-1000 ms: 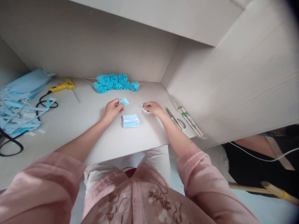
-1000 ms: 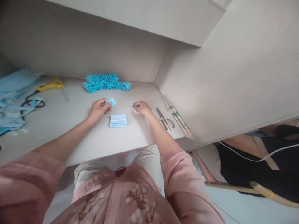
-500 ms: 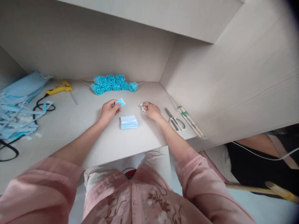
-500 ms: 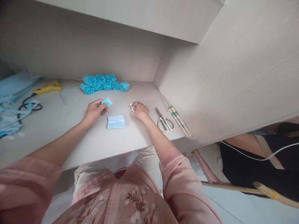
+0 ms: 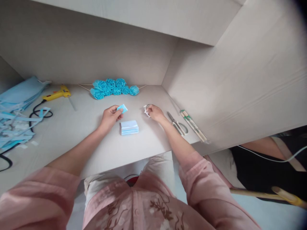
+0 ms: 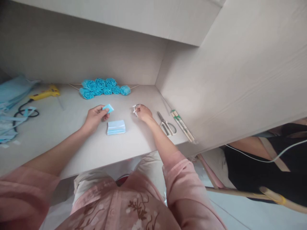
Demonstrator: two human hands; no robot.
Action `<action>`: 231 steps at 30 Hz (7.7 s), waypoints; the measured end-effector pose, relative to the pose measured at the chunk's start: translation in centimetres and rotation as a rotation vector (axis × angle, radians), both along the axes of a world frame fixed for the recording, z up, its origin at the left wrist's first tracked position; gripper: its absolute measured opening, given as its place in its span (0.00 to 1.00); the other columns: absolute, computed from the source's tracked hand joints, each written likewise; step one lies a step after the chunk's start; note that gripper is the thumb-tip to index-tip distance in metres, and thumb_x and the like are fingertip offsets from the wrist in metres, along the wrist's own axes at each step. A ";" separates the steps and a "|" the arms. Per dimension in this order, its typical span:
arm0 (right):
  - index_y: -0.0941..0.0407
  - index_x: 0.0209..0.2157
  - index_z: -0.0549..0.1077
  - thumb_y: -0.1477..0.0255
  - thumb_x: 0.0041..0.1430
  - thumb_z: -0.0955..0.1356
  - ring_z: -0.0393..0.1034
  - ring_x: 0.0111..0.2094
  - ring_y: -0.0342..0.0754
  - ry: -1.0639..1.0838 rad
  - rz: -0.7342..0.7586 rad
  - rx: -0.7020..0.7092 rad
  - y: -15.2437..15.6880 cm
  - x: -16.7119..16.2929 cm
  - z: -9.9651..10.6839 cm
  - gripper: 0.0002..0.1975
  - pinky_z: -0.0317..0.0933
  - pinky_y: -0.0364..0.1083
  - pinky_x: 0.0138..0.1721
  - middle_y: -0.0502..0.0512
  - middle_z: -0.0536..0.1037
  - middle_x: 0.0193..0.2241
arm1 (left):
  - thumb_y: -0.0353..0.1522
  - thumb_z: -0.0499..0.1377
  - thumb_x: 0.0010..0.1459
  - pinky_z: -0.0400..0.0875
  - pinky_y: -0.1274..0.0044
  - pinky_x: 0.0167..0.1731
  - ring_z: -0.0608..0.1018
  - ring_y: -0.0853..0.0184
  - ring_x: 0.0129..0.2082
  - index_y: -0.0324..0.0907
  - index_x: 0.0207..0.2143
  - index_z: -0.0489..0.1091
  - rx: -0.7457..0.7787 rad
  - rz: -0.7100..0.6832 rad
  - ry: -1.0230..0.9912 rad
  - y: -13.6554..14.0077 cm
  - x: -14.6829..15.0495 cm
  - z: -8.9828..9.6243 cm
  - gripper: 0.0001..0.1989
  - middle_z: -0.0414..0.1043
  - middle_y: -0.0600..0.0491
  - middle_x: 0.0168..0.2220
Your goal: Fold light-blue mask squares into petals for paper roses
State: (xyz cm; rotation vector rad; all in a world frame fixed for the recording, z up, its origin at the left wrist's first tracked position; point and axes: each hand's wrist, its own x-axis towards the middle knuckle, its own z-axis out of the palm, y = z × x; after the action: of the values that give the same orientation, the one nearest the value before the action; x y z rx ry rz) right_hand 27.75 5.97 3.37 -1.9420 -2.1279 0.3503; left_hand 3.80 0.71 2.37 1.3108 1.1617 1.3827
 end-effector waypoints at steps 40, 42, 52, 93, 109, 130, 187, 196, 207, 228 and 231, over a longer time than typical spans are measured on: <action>0.54 0.31 0.71 0.75 0.59 0.63 0.69 0.42 0.51 0.059 0.239 0.301 0.1 1.0 -1.8 0.06 0.61 0.47 0.41 0.57 0.75 0.41 | 0.41 0.65 0.45 0.60 0.82 0.19 0.66 0.75 0.17 0.39 0.27 0.68 -0.070 -0.055 -0.028 -0.1 0.4 -0.2 0.15 0.68 0.57 0.18; 0.54 0.29 0.70 0.76 0.58 0.64 0.68 0.45 0.52 0.077 0.264 0.333 0.1 1.1 -1.9 0.06 0.61 0.48 0.43 0.57 0.75 0.44 | 0.42 0.64 0.46 0.60 0.82 0.19 0.66 0.75 0.17 0.39 0.27 0.68 -0.070 -0.059 -0.029 0.0 0.4 -0.2 0.15 0.68 0.57 0.18; 0.54 0.28 0.71 0.79 0.55 0.65 0.66 0.48 0.53 -0.054 0.428 0.305 0.9 1.4 -0.3 0.07 0.61 0.49 0.45 0.55 0.78 0.43 | 0.41 0.64 0.46 0.59 0.82 0.19 0.66 0.75 0.18 0.39 0.28 0.68 -0.066 -0.067 -0.020 0.1 0.3 -0.3 0.15 0.68 0.57 0.19; 0.54 0.37 0.64 0.61 0.64 0.61 0.73 0.45 0.46 0.748 0.247 0.313 0.1 0.8 0.0 0.10 0.64 0.46 0.47 0.58 0.79 0.45 | 0.42 0.64 0.45 0.61 0.81 0.21 0.67 0.74 0.18 0.40 0.26 0.67 -0.085 -0.111 -0.014 -0.6 0.6 0.7 0.15 0.67 0.57 0.19; 0.52 0.33 0.69 0.66 0.61 0.66 0.69 0.50 0.50 0.394 0.757 0.240 -2.6 -3.9 5.6 0.05 0.60 0.50 0.52 0.54 0.77 0.45 | 0.40 0.59 0.50 0.59 0.81 0.21 0.66 0.73 0.19 0.41 0.24 0.66 -0.024 -0.180 0.146 -0.7 0.6 0.9 0.12 0.65 0.58 0.18; 0.54 0.35 0.70 0.69 0.62 0.66 0.71 0.48 0.50 0.403 0.824 0.198 -2.8 -3.7 3.3 0.04 0.59 0.48 0.50 0.56 0.77 0.45 | 0.36 0.56 0.50 0.55 0.82 0.21 0.62 0.75 0.20 0.40 0.21 0.63 0.044 -0.220 0.298 -1.1 0.8 0.9 0.10 0.58 0.60 0.18; 0.56 0.46 0.76 0.76 0.59 0.64 0.75 0.40 0.47 0.139 0.300 0.182 0.2 3.2 2.1 0.14 0.65 0.45 0.45 0.56 0.81 0.40 | 0.40 0.66 0.44 0.62 0.81 0.22 0.69 0.73 0.21 0.40 0.25 0.69 -0.034 -0.031 -0.046 -0.5 0.7 0.8 0.14 0.69 0.56 0.21; 0.55 0.38 0.79 0.74 0.61 0.64 0.74 0.41 0.47 -0.142 0.226 0.046 -2.0 3.6 1.0 0.12 0.61 0.42 0.43 0.56 0.81 0.40 | 0.38 0.64 0.45 0.60 0.82 0.21 0.67 0.75 0.19 0.39 0.26 0.69 -0.026 -0.030 -0.068 -0.5 0.7 0.9 0.12 0.69 0.56 0.20; 0.54 0.38 0.78 0.68 0.59 0.67 0.74 0.36 0.47 -0.020 0.096 0.011 -2.3 2.8 0.7 0.09 0.60 0.42 0.36 0.53 0.82 0.36 | 0.42 0.66 0.43 0.60 0.81 0.21 0.69 0.73 0.20 0.40 0.25 0.68 -0.032 -0.053 -0.061 -0.4 0.7 0.7 0.15 0.69 0.56 0.20; 0.56 0.40 0.72 0.74 0.64 0.61 0.75 0.37 0.51 -0.152 0.127 0.096 -3.4 2.4 0.0 0.09 0.58 0.44 0.34 0.61 0.81 0.36 | 0.42 0.66 0.45 0.60 0.81 0.21 0.67 0.74 0.18 0.40 0.25 0.69 -0.048 -0.034 -0.036 -0.3 0.5 0.4 0.16 0.69 0.56 0.20; 0.57 0.41 0.72 0.75 0.63 0.61 0.74 0.36 0.51 -0.151 0.136 0.068 -3.3 2.6 0.4 0.09 0.58 0.44 0.34 0.61 0.81 0.36 | 0.42 0.66 0.45 0.59 0.81 0.21 0.66 0.74 0.18 0.40 0.26 0.69 -0.042 -0.029 -0.026 -0.4 0.6 0.4 0.15 0.69 0.56 0.20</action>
State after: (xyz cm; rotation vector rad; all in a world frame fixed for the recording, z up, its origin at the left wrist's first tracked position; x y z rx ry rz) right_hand 30.34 2.70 3.81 -1.8447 -2.3410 0.1573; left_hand 4.36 0.32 2.82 1.2720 1.1438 1.3434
